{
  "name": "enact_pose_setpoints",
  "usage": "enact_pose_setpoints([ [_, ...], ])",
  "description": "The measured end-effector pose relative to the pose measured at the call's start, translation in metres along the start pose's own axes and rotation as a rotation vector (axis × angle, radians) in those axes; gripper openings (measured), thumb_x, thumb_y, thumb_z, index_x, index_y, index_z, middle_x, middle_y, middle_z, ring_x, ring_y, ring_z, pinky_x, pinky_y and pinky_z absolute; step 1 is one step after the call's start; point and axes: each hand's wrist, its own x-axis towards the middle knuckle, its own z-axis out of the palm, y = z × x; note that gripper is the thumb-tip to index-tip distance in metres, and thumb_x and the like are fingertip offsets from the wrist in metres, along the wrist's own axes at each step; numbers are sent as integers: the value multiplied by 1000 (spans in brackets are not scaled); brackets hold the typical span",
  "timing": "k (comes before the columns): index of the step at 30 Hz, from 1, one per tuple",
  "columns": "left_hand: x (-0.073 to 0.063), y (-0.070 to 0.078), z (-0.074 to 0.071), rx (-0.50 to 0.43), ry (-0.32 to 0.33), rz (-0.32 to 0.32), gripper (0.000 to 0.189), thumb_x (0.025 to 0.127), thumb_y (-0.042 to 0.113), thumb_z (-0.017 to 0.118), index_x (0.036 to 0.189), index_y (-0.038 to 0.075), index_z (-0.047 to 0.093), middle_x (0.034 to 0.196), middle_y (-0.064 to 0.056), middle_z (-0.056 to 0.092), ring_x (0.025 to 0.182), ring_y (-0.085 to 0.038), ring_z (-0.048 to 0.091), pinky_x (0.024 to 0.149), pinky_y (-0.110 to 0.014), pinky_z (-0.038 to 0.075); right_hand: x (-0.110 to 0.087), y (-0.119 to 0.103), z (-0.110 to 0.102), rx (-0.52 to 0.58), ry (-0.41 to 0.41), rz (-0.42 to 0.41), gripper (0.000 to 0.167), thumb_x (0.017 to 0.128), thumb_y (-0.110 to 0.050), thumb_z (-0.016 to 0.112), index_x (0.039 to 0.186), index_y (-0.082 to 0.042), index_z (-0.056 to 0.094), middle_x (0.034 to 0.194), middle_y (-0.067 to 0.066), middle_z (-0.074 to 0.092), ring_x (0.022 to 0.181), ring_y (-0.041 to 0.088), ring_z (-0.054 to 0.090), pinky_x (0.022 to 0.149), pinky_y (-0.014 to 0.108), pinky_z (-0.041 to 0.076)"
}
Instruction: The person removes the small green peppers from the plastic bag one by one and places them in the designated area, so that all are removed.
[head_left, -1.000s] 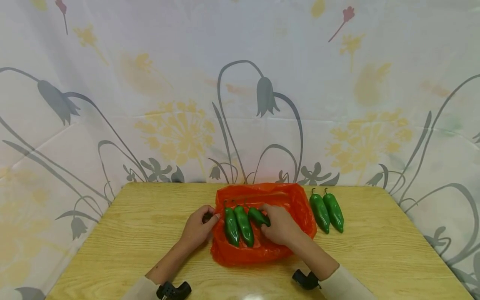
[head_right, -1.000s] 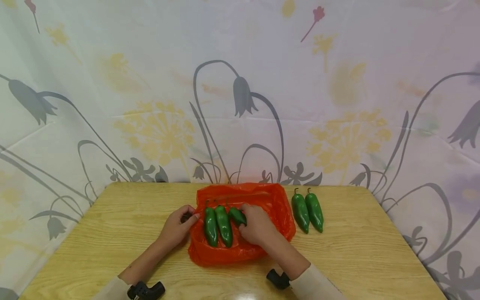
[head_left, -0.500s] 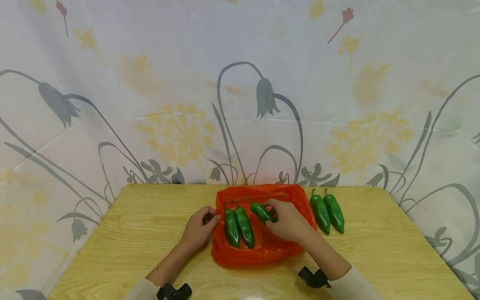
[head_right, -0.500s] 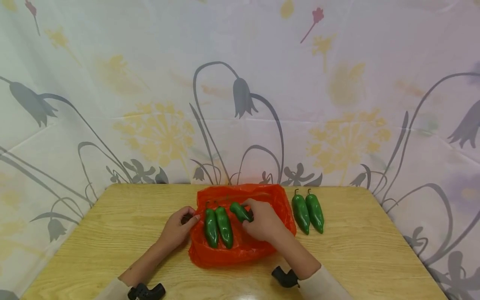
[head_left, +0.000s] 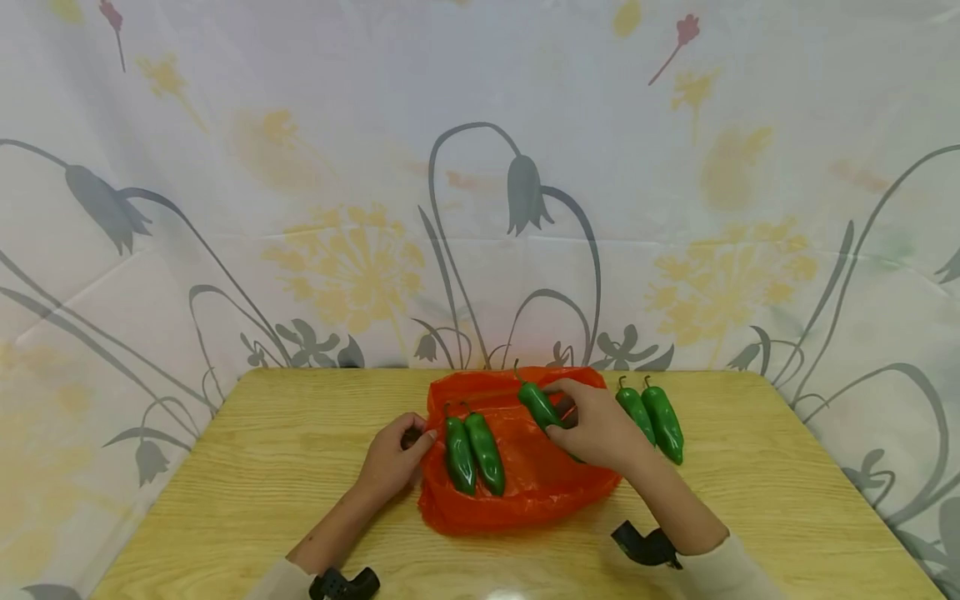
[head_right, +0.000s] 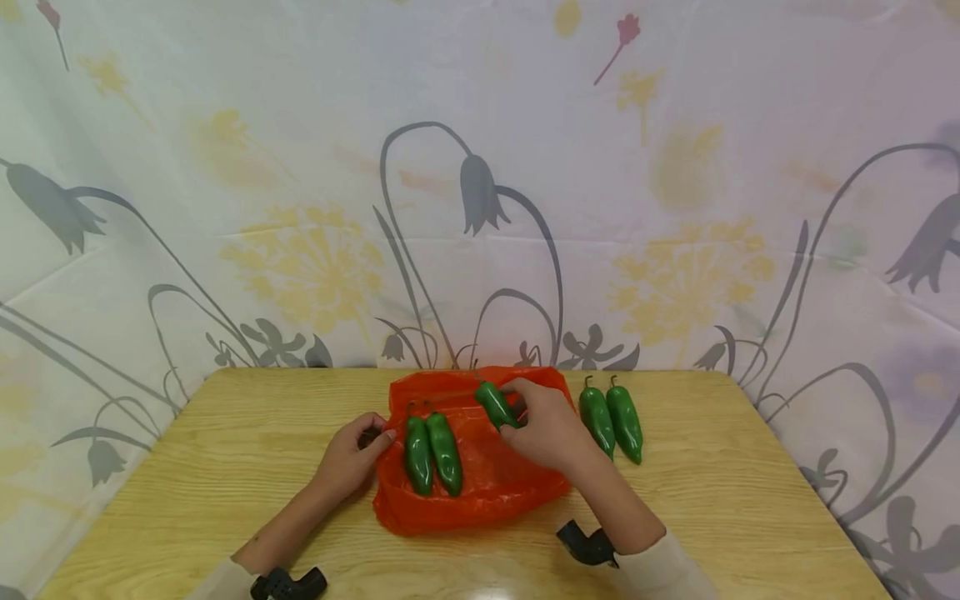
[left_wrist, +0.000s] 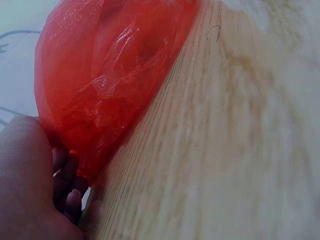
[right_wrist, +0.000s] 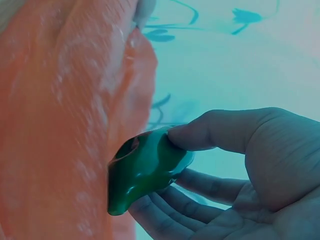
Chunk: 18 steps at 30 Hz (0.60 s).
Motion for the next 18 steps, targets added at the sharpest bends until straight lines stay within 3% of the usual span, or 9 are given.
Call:
enact_pose_setpoints([
  [9,-1,0,0,-1,-1,-1,9,100,18,73,95,13,68,84,2,63,79,-12,56,74,-26,47,-6,1,-18,11,-1,9,52,90,-12,80,138,-3,62,110,10,72,98,27,69,82,45,58],
  [18,-1,0,-1,4,-3,3,8,100,16,74,95,13,68,84,2,62,79,-14,56,74,-25,47,-7,7,-25,34,20,36,56,91,-13,80,141,0,59,111,13,72,94,25,70,79,44,59],
])
